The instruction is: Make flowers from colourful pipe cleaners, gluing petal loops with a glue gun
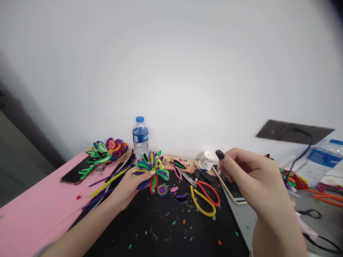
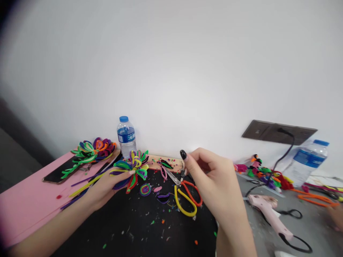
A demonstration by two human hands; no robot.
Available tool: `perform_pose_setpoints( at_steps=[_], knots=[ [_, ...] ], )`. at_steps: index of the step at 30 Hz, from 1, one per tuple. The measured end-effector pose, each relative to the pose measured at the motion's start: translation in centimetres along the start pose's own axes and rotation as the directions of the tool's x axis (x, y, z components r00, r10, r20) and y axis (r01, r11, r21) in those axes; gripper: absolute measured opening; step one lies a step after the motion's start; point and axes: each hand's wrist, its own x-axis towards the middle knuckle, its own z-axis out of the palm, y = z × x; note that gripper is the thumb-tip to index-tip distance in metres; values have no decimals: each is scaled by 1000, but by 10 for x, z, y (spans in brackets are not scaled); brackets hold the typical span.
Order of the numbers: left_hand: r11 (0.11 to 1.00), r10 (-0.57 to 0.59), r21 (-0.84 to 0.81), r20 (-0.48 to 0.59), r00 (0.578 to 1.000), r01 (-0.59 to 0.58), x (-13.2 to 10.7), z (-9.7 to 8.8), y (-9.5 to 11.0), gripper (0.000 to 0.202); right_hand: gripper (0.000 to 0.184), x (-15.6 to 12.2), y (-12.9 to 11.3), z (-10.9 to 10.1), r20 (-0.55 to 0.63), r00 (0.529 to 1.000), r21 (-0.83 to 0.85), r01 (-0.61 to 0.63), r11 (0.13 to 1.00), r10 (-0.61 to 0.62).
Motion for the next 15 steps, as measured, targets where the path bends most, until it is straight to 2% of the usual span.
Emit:
perform_pose_setpoints(
  at_steps=[3,7,9,12,15],
  knots=[
    [1000,20,16,-10,1000,-20,5,-9,9,20,31,-1,-1,-3,-9,1000,13,5,1000,-5],
    [998,35,49,-171,985,-27,14,-21,25,19,32,-3,-1,-8,-3,1000,29,4,1000,-4],
    [996,36,92,-198,980,-18,21,-25,32,18,33,-2,-1,-10,-2,1000,29,5,1000,-5],
    [989,102,116,-138,985,-87,33,-29,37,23,34,-2,1,-12,-4,1000,24,12,1000,-11],
    [969,208,172,-175,962,-178,46,-31,41,25,35,-2,2,-12,-11,1000,24,20,1000,-19]
  ],
)
